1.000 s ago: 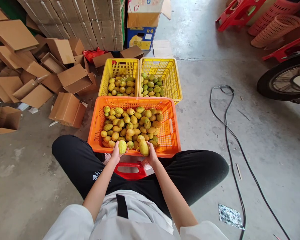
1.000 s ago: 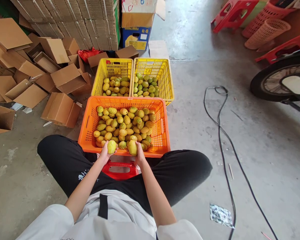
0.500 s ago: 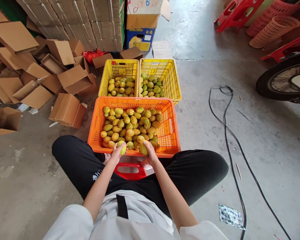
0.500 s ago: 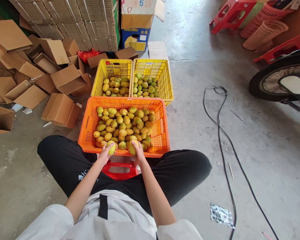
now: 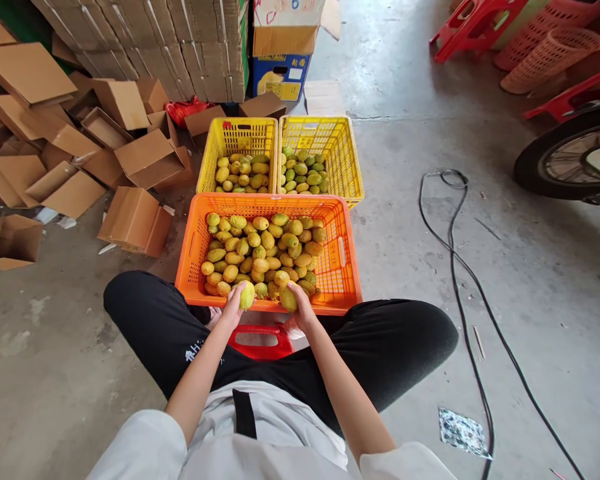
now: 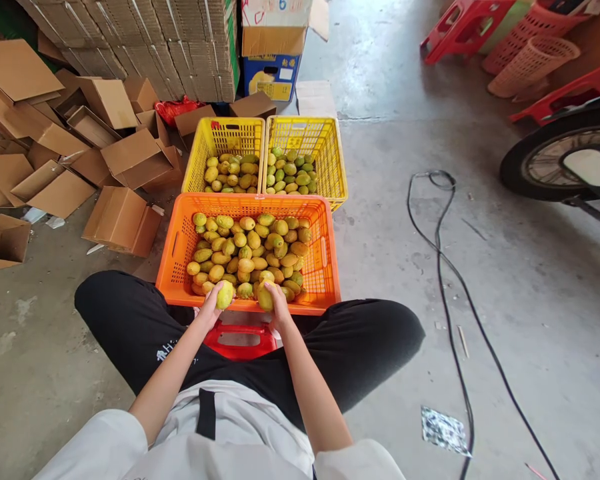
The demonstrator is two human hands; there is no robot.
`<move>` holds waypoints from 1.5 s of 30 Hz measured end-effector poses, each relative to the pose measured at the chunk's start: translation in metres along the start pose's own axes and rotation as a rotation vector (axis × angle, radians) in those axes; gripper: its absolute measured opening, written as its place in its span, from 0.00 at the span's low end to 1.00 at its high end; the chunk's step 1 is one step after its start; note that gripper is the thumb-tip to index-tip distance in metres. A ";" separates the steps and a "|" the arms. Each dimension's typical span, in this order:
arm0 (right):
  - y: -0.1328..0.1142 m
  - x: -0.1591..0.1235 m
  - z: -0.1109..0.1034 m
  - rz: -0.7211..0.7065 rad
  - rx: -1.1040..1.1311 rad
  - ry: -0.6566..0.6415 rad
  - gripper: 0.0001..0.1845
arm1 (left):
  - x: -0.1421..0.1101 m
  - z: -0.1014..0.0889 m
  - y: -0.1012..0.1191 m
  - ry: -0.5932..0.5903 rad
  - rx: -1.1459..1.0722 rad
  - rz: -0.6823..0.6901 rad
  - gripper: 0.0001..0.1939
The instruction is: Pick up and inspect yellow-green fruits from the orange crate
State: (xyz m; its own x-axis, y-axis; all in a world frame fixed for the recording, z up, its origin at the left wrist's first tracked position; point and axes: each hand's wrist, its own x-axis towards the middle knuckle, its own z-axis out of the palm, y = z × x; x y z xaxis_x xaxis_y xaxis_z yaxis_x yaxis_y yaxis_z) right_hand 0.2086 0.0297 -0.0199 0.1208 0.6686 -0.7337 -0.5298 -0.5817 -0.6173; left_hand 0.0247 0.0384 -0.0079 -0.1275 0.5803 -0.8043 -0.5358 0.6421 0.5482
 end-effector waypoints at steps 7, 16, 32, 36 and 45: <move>0.002 0.003 -0.001 0.111 0.044 -0.014 0.18 | 0.002 -0.003 0.000 -0.057 -0.018 -0.018 0.15; 0.002 0.007 -0.002 0.123 0.051 -0.041 0.19 | 0.001 -0.003 -0.001 -0.083 -0.059 -0.030 0.18; 0.002 0.003 0.001 0.003 -0.008 -0.085 0.23 | 0.004 -0.006 -0.006 -0.032 -0.008 0.056 0.24; 0.003 0.005 -0.001 0.028 -0.002 -0.045 0.21 | 0.002 -0.005 -0.004 -0.069 -0.024 0.029 0.21; 0.006 0.007 0.000 0.077 0.015 -0.002 0.17 | -0.002 -0.003 -0.004 -0.091 -0.041 0.047 0.19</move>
State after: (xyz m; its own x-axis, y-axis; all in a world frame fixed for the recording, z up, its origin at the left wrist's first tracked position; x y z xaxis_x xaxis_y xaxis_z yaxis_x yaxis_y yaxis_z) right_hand 0.2066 0.0309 -0.0285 0.0780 0.6230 -0.7783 -0.5495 -0.6246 -0.5549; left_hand 0.0250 0.0334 -0.0095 -0.0780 0.6535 -0.7529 -0.5648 0.5933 0.5735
